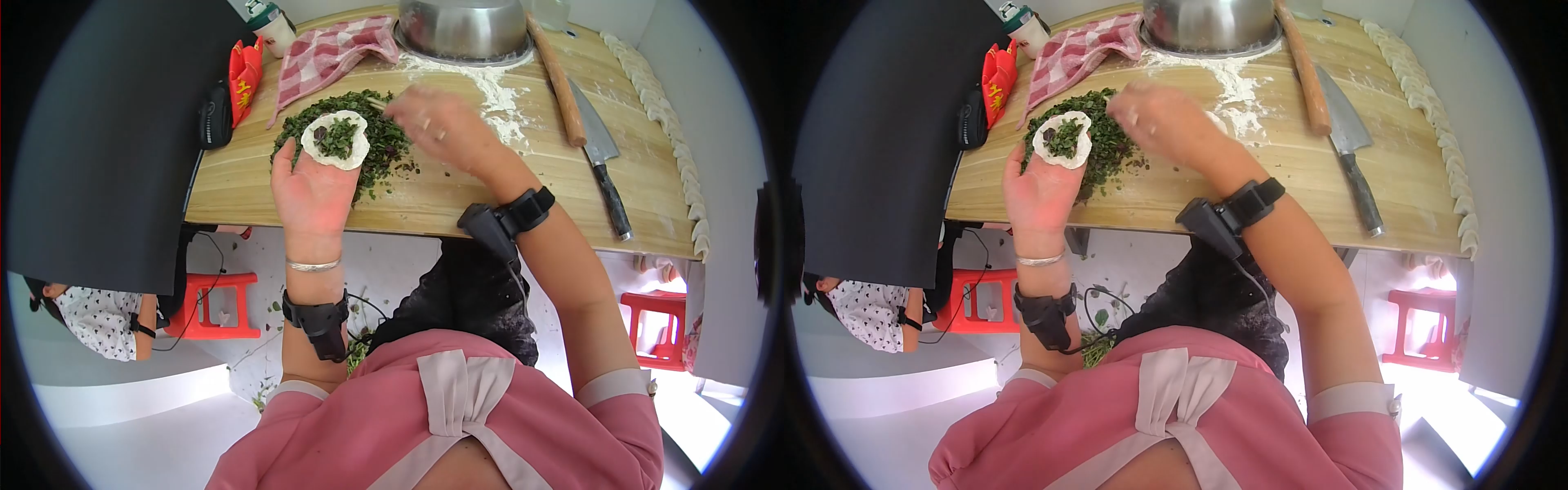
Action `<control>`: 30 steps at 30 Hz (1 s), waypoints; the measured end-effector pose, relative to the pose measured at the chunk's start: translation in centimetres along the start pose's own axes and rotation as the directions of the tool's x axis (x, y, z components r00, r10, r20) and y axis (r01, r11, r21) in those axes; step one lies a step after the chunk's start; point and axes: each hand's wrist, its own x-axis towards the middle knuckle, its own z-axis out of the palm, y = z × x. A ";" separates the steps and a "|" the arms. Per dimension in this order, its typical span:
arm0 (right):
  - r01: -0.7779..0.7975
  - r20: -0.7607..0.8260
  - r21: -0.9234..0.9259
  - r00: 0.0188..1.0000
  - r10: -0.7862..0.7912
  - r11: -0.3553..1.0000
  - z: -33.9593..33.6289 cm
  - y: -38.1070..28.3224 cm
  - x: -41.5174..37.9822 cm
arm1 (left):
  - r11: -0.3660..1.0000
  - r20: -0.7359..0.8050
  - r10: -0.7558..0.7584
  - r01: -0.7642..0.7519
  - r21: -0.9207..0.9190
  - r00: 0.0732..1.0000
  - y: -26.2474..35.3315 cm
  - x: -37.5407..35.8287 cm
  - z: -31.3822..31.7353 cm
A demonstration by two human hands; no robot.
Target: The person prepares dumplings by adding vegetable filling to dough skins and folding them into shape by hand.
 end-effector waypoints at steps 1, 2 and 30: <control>0.183 0.153 -0.277 0.978 -0.145 0.943 0.4 -0.5 -0.1 | 1.000 0.001 0.003 -0.003 0.001 1.000 0.2 -0.1 0.1; 0.187 0.153 -0.276 0.977 -0.149 0.943 0.8 -0.7 -0.2 | 1.000 -0.015 0.010 -0.010 0.007 1.000 0.3 -0.1 0.3; 0.263 0.049 -0.167 0.965 -0.258 0.950 1.3 -2.0 -0.2 | 0.983 0.155 -0.117 0.093 0.157 0.981 -0.9 0.7 -0.4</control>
